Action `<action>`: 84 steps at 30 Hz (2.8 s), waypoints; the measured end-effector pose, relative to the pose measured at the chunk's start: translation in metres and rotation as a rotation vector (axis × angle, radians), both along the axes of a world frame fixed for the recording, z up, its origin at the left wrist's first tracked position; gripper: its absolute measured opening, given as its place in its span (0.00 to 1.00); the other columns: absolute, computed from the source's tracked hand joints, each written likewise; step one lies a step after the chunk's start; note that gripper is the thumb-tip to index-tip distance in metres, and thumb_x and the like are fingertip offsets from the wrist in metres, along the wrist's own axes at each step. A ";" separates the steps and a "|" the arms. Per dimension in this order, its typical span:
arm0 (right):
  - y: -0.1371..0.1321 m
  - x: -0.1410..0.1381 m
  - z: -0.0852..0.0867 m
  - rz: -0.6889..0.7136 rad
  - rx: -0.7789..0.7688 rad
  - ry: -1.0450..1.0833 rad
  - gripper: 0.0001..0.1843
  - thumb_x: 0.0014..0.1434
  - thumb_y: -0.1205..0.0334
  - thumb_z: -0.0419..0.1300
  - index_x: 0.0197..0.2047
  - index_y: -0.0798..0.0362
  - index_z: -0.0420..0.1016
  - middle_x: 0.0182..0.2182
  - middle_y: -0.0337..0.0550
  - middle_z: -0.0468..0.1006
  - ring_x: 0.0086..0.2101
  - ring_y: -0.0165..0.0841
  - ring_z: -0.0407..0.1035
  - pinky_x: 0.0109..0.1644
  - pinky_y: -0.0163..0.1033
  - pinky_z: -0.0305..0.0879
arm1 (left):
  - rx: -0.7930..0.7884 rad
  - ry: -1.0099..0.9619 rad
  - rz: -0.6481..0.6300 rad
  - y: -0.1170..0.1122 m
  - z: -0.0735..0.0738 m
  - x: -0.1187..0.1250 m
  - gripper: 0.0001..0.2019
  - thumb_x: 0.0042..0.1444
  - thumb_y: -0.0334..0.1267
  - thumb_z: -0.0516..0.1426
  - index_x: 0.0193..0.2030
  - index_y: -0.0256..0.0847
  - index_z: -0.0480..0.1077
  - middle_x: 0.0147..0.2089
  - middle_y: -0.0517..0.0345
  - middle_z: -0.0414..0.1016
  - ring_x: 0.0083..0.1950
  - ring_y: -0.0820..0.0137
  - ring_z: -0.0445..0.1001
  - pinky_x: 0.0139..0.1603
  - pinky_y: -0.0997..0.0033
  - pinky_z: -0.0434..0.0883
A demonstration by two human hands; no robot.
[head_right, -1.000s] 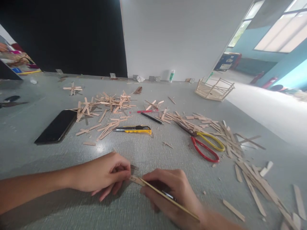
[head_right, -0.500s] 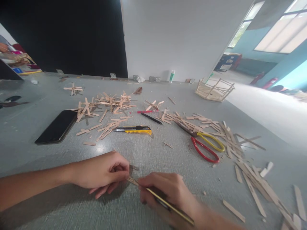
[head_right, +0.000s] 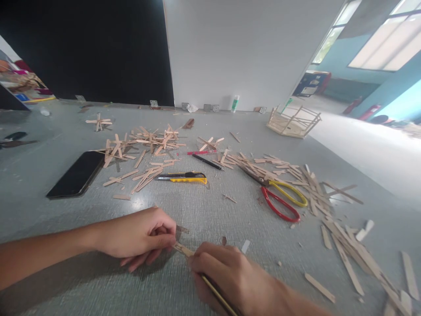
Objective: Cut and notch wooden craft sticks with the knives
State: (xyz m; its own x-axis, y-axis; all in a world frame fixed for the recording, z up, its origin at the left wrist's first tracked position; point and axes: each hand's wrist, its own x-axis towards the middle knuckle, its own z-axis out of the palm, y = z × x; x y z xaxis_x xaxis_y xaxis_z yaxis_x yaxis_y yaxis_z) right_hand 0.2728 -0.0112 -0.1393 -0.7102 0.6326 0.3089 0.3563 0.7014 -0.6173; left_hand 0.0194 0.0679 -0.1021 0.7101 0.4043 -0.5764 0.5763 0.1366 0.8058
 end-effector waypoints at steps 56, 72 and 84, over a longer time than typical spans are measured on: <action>0.001 -0.006 -0.007 0.126 0.282 -0.118 0.18 0.74 0.73 0.43 0.35 0.55 0.68 0.29 0.42 0.70 0.27 0.32 0.56 0.29 0.38 0.54 | 0.064 0.000 0.006 -0.006 -0.002 0.004 0.11 0.64 0.34 0.54 0.29 0.41 0.65 0.19 0.68 0.67 0.12 0.78 0.63 0.11 0.83 0.57; 0.002 -0.005 -0.015 0.133 0.207 -0.155 0.16 0.74 0.73 0.41 0.41 0.55 0.67 0.32 0.42 0.72 0.27 0.30 0.59 0.30 0.36 0.55 | 0.130 -0.032 -0.001 -0.007 -0.007 0.002 0.12 0.64 0.34 0.54 0.27 0.41 0.63 0.19 0.68 0.67 0.13 0.80 0.64 0.13 0.85 0.57; 0.000 -0.008 -0.012 0.100 0.204 -0.203 0.16 0.76 0.70 0.41 0.41 0.54 0.67 0.33 0.42 0.72 0.29 0.30 0.61 0.32 0.35 0.57 | 0.135 -0.043 0.001 -0.008 -0.006 0.003 0.13 0.65 0.34 0.54 0.27 0.41 0.63 0.19 0.68 0.66 0.12 0.79 0.63 0.12 0.84 0.56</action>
